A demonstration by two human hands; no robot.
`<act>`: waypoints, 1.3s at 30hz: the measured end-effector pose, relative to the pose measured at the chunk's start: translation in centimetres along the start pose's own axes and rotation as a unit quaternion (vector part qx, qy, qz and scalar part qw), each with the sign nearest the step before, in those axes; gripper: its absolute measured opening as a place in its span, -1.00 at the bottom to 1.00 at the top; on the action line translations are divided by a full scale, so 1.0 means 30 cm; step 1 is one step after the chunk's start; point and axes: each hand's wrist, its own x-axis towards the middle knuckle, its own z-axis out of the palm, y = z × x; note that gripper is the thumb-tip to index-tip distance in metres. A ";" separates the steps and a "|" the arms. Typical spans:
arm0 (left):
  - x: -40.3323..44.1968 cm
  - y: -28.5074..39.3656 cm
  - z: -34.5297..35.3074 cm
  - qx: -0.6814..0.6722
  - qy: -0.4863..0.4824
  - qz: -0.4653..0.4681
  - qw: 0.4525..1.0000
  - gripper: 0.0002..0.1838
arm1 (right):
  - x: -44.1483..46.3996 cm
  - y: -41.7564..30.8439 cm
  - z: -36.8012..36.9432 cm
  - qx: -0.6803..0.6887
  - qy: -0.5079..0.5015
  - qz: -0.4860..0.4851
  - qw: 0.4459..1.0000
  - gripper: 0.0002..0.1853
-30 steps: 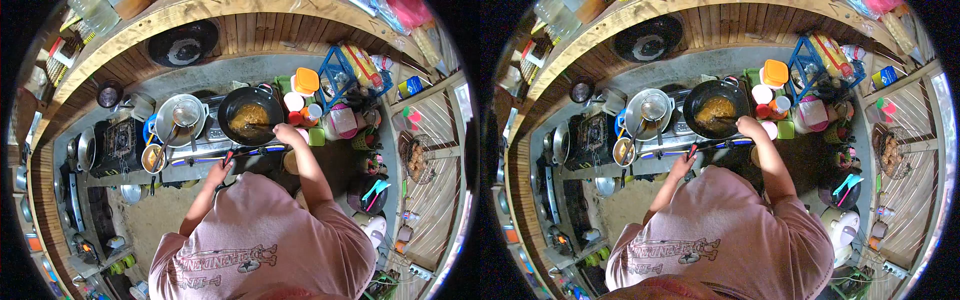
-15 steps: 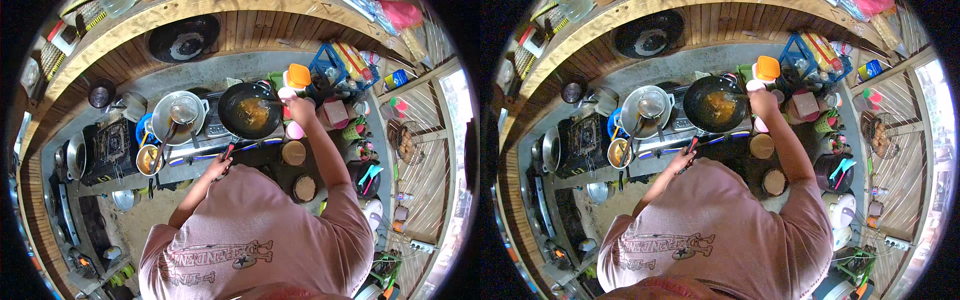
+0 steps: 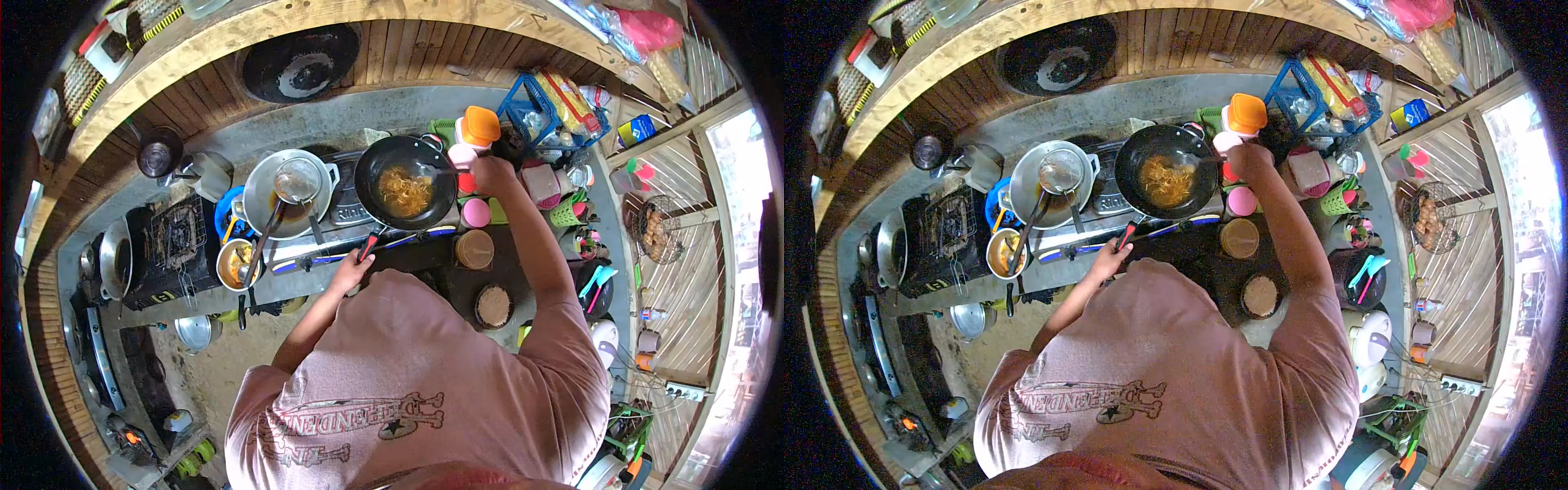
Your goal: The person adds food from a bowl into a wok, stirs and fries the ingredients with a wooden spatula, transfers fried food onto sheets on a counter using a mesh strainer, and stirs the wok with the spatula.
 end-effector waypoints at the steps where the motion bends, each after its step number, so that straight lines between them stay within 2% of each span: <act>1: -0.004 0.007 0.000 -0.001 0.001 -0.001 1.000 -0.54 | -0.012 0.028 0.033 -0.015 -0.056 0.023 0.998 -0.75; 2: -0.008 0.014 -0.001 -0.002 0.003 -0.006 1.000 -0.54 | -0.025 0.056 0.065 -0.043 -0.047 -0.044 0.997 -0.78; 3: -0.011 0.018 -0.003 -0.004 0.006 -0.011 1.000 -0.54 | -0.031 0.083 0.139 -0.043 -0.046 -0.045 0.997 -0.78; 5: -0.005 0.013 0.002 0.008 0.007 -0.017 1.000 -0.54 | -0.020 0.114 0.320 -0.204 -0.091 -0.245 0.944 -0.78; 7: -0.006 0.006 0.017 0.018 0.008 -0.023 1.000 -0.55 | -0.055 0.037 0.411 -0.134 -0.088 -0.223 0.961 -0.74; 8: -0.008 0.000 0.027 0.025 0.018 -0.002 1.000 -0.56 | -0.108 -0.022 0.382 0.043 -0.057 -0.186 0.980 -0.74; 9: -0.008 -0.001 0.033 0.033 0.028 0.019 0.999 -0.57 | -0.153 -0.091 0.334 0.221 -0.025 -0.143 0.964 -0.72; 11: -0.005 0.010 0.035 0.030 0.005 -0.016 0.999 -0.58 | -0.108 -0.192 0.467 0.352 -0.039 -0.074 0.932 -0.70; 12: -0.008 0.012 0.044 0.019 0.013 -0.010 1.000 -0.59 | -0.145 -0.269 0.363 0.494 -0.081 0.056 0.864 -0.68; 13: -0.009 0.013 0.050 0.010 0.021 -0.005 1.000 -0.60 | -0.137 -0.295 0.413 0.446 -0.012 0.031 0.894 -0.68; 15: -0.020 0.050 0.040 0.001 0.015 -0.012 1.000 -0.60 | -0.205 -0.343 0.252 0.387 0.024 0.099 0.917 -0.69; 17: -0.030 0.073 0.033 -0.032 -0.002 -0.022 0.999 -0.61 | -0.219 -0.307 0.229 0.387 0.070 0.089 0.915 -0.64; 18: -0.040 0.098 0.023 -0.030 -0.004 -0.023 0.999 -0.61 | -0.237 -0.285 0.180 0.338 0.096 0.088 0.932 -0.63; 19: -0.048 0.126 0.015 -0.056 -0.012 -0.044 0.997 -0.61 | -0.253 -0.255 0.168 0.298 0.170 0.065 0.937 -0.61; 21: -0.056 0.128 0.020 -0.082 -0.021 -0.068 0.994 -0.61 | -0.281 -0.194 0.109 0.232 0.128 0.077 0.961 -0.60; 22: -0.050 0.110 0.020 -0.089 -0.024 -0.064 0.994 -0.61 | -0.298 -0.168 0.105 0.238 0.182 0.071 0.952 -0.59; 23: -0.039 0.095 0.021 -0.096 -0.025 -0.058 0.993 -0.61 | -0.316 -0.149 0.098 0.238 0.183 0.070 0.951 -0.59; 26: -0.040 0.096 0.026 -0.074 -0.011 -0.056 0.996 -0.60 | -0.417 -0.145 -0.014 0.206 0.129 0.096 0.965 -0.63; 27: -0.043 0.100 0.027 -0.057 -0.007 -0.054 0.997 -0.60 | -0.432 -0.149 -0.006 0.207 0.129 0.096 0.965 -0.63; 29: -0.043 0.095 0.031 -0.051 -0.005 -0.056 0.997 -0.60 | -0.455 -0.153 0.020 0.193 0.064 0.103 0.974 -0.64; 32: -0.041 0.097 0.036 -0.045 -0.008 -0.062 0.997 -0.60 | -0.454 -0.191 0.083 0.147 0.070 0.112 0.980 -0.65; 35: -0.038 0.096 0.031 -0.048 -0.013 -0.060 0.997 -0.62 | -0.424 -0.242 0.092 0.172 0.097 0.135 0.971 -0.65; 36: -0.039 0.092 0.033 -0.054 -0.016 -0.057 0.997 -0.63 | -0.396 -0.250 0.122 0.170 0.128 0.112 0.971 -0.64; 39: -0.033 0.087 0.041 -0.050 -0.007 -0.048 0.998 -0.66 | -0.321 -0.320 0.093 0.153 0.119 0.087 0.977 -0.63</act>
